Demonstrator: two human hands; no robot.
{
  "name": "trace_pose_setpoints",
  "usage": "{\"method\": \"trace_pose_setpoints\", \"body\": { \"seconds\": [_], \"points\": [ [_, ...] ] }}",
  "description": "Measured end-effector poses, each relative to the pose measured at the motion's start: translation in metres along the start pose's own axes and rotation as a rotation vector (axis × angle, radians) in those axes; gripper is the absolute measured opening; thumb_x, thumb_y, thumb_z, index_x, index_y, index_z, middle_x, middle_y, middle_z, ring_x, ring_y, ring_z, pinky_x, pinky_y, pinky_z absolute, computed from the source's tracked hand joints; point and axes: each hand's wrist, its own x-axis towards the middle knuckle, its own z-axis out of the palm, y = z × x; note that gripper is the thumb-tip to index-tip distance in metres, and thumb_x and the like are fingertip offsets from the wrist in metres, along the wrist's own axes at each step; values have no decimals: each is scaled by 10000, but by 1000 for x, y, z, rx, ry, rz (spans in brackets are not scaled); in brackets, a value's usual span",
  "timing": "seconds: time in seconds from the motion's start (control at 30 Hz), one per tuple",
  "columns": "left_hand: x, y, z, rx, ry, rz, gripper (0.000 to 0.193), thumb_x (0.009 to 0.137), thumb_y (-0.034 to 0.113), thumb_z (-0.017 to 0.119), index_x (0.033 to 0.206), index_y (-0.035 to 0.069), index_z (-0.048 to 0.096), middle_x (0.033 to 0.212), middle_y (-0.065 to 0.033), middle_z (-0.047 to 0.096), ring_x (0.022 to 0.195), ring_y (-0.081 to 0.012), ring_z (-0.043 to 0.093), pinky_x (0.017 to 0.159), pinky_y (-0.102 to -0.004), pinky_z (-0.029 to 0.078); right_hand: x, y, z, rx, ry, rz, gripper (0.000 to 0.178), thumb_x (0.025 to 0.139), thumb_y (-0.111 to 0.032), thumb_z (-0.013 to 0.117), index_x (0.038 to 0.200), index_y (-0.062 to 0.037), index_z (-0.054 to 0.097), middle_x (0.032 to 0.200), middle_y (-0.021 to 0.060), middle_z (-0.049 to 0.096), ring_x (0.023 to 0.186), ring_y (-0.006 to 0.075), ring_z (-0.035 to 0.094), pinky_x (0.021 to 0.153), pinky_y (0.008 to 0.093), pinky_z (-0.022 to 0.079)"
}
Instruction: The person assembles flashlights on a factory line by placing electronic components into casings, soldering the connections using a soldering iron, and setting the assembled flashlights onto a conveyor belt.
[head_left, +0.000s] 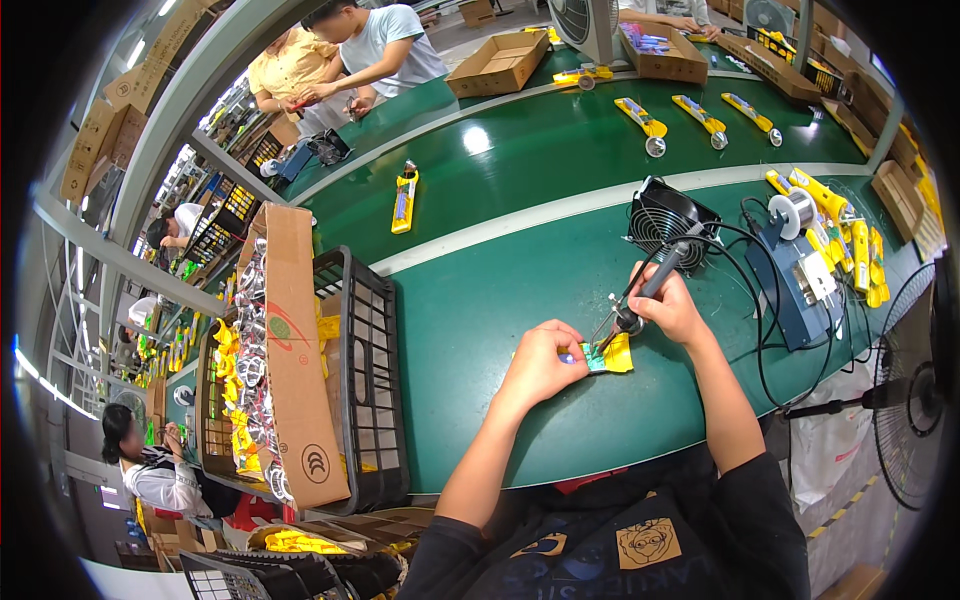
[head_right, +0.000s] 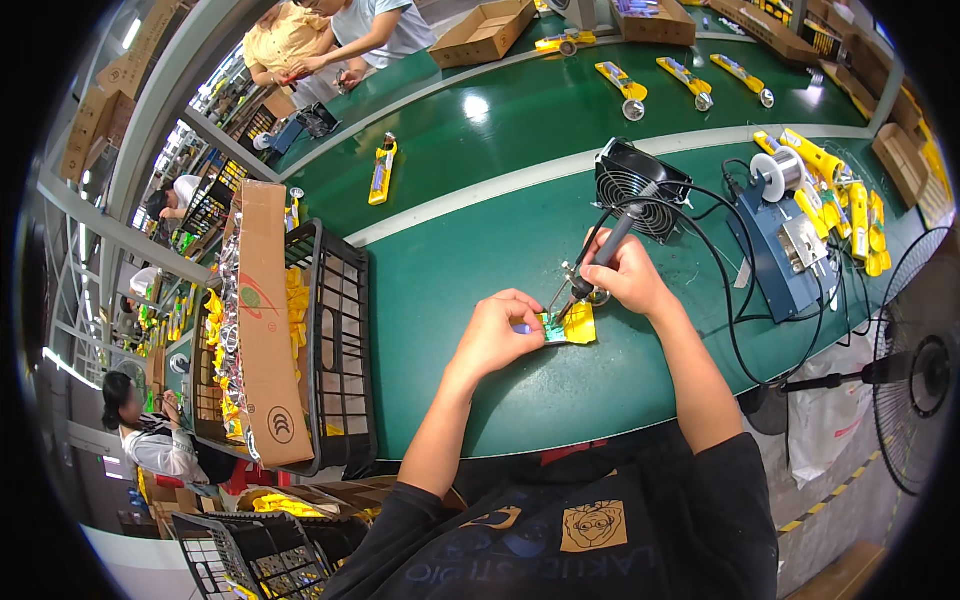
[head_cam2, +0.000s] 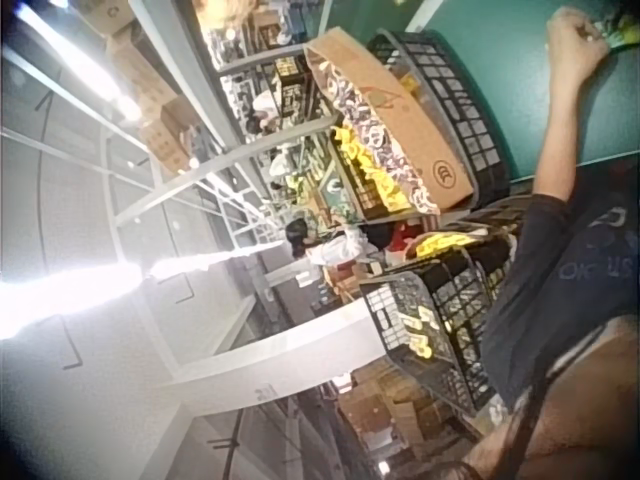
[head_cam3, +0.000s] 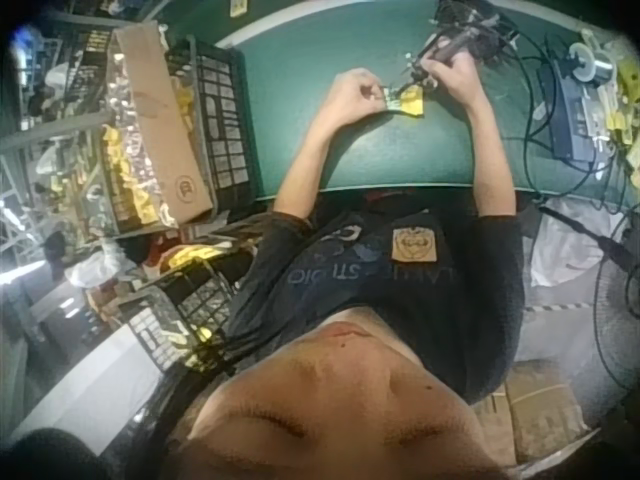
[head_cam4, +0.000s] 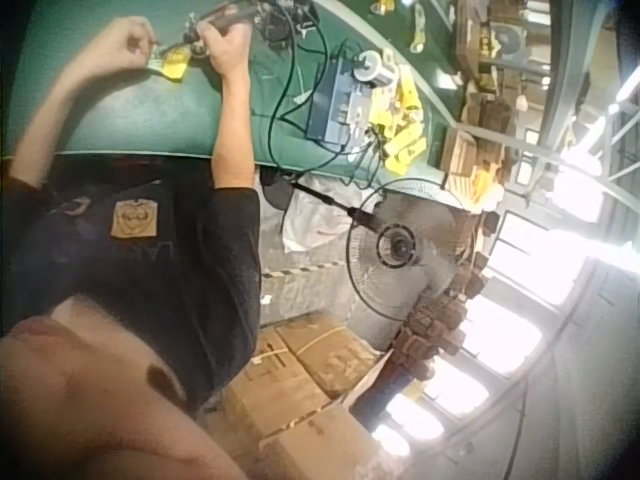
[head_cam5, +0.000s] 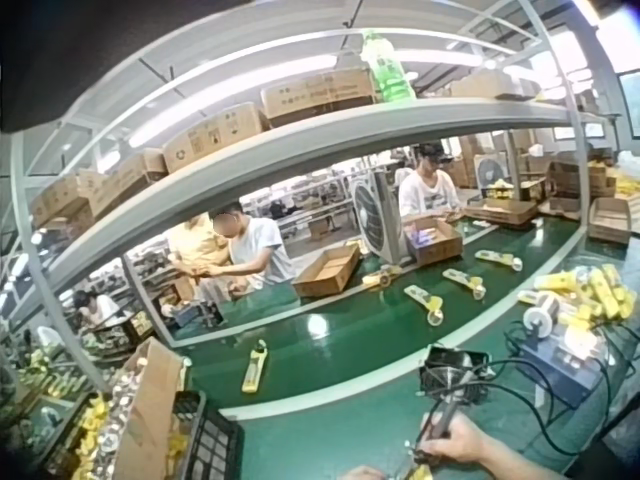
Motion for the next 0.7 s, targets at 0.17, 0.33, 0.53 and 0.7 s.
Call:
{"method": "trace_pose_setpoints", "body": {
  "seconds": [0.17,0.33,0.53,0.7],
  "points": [
    [0,-1,1,-8,11,7,71,581,54,634,625,5,607,855,-98,587,788,-198,572,718,-292,477,0,-1,2,6,3,-4,165,705,-108,592,765,-25,462,671,4,474,565,48,448,494,193,364],
    [0,0,0,-8,10,6,72,580,51,634,624,1,607,855,-99,586,775,-196,576,705,-289,479,0,-1,2,-12,77,-70,196,675,-137,594,760,-27,456,628,-6,449,500,40,409,438,181,322],
    [0,0,0,-11,13,10,75,582,50,634,627,-4,609,856,-102,586,771,-196,578,709,-287,481,1,0,-4,19,79,-56,172,684,-112,589,780,-25,476,679,0,481,559,36,439,482,184,351],
    [-1,-1,0,-23,10,6,75,583,47,636,634,-3,615,870,-101,582,780,-194,580,723,-284,484,2,1,1,22,75,-19,160,692,-109,587,775,-22,480,676,-4,482,558,38,439,483,187,352]
  ]
}}
